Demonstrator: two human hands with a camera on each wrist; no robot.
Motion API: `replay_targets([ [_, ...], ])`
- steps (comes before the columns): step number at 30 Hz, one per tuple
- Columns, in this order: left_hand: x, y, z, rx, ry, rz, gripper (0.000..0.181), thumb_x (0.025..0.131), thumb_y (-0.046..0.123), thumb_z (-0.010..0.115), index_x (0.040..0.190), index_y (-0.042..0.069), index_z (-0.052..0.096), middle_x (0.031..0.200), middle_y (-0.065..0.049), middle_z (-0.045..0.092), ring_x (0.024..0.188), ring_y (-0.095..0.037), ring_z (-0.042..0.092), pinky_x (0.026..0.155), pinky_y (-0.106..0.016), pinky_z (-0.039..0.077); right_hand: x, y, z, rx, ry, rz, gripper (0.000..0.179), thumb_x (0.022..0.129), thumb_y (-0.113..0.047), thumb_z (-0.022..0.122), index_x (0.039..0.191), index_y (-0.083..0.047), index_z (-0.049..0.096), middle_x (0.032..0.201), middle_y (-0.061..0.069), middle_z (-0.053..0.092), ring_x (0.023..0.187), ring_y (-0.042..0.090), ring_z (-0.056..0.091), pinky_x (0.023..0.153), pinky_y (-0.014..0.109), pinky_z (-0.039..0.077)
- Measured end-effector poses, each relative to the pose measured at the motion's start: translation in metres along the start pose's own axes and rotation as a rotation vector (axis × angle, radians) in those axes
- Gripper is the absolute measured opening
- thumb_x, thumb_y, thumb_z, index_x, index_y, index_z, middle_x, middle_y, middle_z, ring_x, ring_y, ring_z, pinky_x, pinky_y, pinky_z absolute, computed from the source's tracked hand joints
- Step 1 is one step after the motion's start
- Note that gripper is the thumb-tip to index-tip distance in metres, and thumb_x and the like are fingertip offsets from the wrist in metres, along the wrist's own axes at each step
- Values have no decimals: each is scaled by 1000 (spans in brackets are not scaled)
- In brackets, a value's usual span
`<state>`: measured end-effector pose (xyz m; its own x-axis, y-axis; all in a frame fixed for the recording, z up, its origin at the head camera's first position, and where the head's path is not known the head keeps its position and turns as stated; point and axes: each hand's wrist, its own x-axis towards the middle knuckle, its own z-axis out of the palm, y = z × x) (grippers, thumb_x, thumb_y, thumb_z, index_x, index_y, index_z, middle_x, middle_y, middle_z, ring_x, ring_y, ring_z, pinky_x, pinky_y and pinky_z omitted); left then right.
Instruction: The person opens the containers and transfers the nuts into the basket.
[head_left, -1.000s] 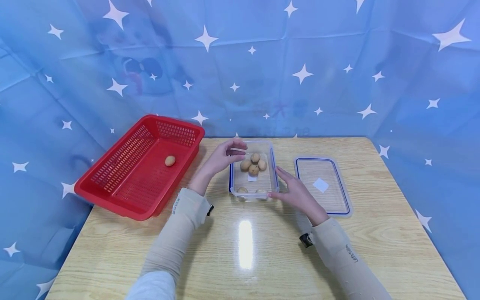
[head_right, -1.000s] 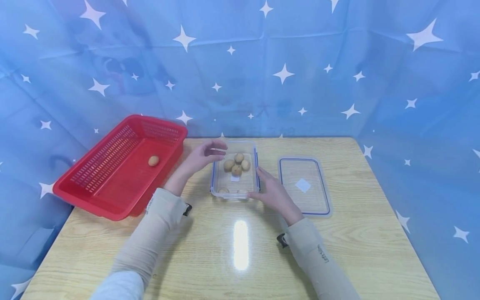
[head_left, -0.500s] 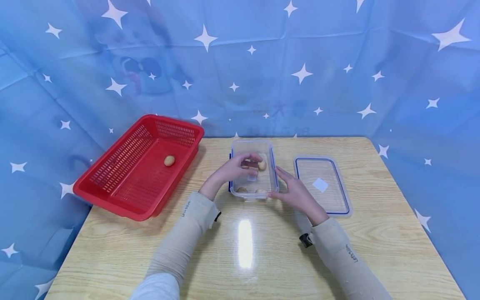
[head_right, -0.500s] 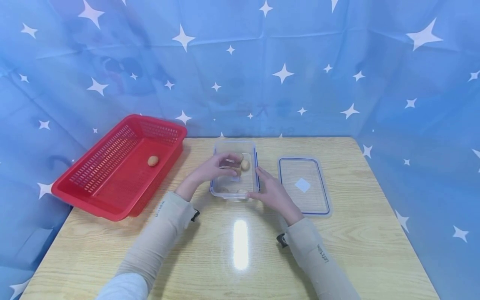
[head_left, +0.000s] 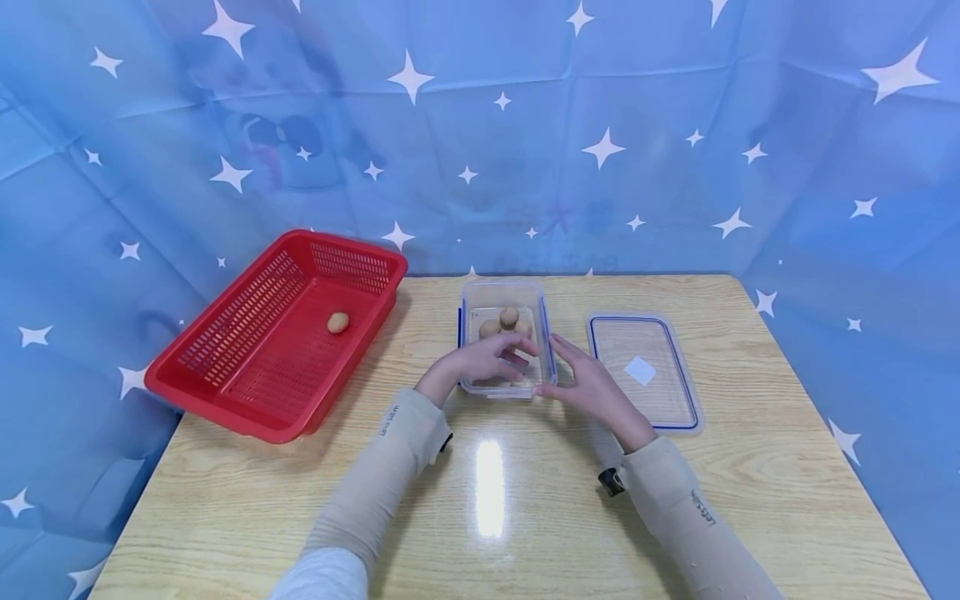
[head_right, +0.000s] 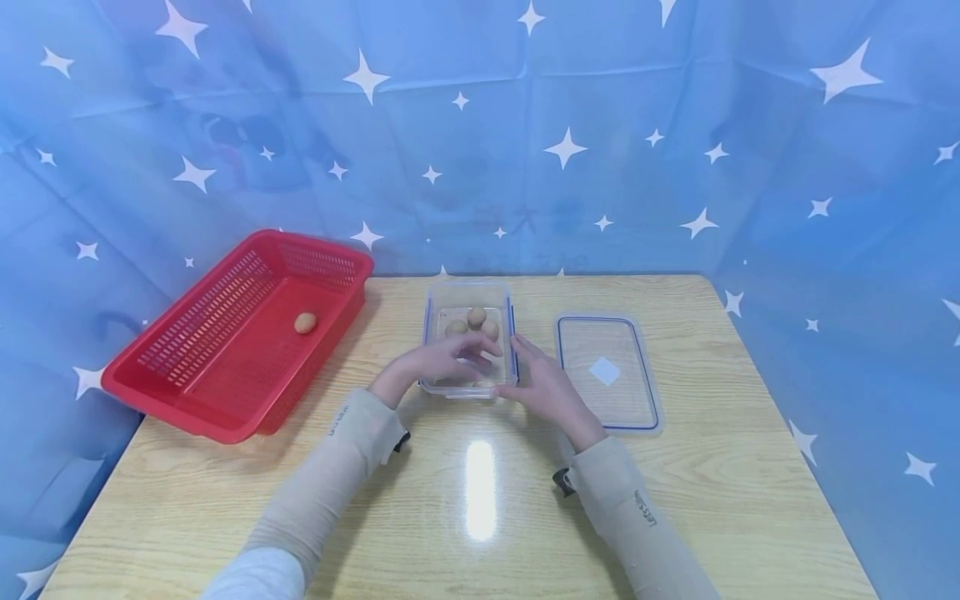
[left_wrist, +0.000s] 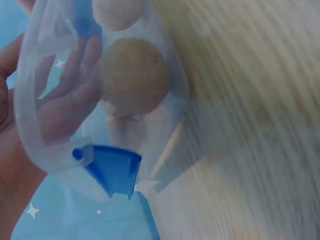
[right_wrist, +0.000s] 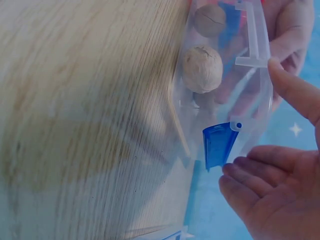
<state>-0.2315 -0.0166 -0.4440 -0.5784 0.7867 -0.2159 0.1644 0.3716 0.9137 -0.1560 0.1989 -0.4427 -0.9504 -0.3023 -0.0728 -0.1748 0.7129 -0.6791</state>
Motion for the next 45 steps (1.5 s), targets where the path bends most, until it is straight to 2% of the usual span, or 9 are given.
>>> replay_targets([
  [7,8,-4,8,61,-83,-81,44,95,-7,56,138,4,53,147,-13,52,138,-31,50,114,-36,44,1,0,0,-20,8,-7,89,90,-34,74,155,2,26,163,23,24,148,46,26,116,63,31],
  [14,12,-5,12,111,-83,-82,34,96,-5,56,128,4,61,137,-12,60,132,-28,55,112,-33,45,1,0,0,-27,7,-12,87,90,-31,74,155,2,26,163,23,24,147,46,27,115,63,32],
  [19,11,-2,14,142,-62,-76,29,96,-3,57,124,2,62,131,-14,63,127,-27,58,109,-31,48,0,-1,0,-35,11,-14,88,90,-34,74,155,2,27,162,24,25,146,47,27,115,63,32],
  [28,16,-7,17,211,-21,-53,24,96,2,63,119,3,65,124,-12,67,119,-24,63,101,-24,51,0,0,0,-22,6,4,90,89,-35,75,156,-2,26,163,22,24,147,46,27,116,62,32],
  [36,14,-4,16,243,2,-67,28,97,0,60,124,5,65,129,-10,65,123,-25,61,104,-29,50,0,0,-1,-15,4,12,91,88,-36,76,156,-2,25,164,21,23,149,45,24,117,63,29],
  [45,8,2,9,162,69,-71,34,95,0,62,129,4,62,131,-11,63,124,-27,60,104,-33,50,1,1,0,-19,5,17,91,88,-36,75,157,-3,25,164,20,23,149,44,25,117,63,29],
])
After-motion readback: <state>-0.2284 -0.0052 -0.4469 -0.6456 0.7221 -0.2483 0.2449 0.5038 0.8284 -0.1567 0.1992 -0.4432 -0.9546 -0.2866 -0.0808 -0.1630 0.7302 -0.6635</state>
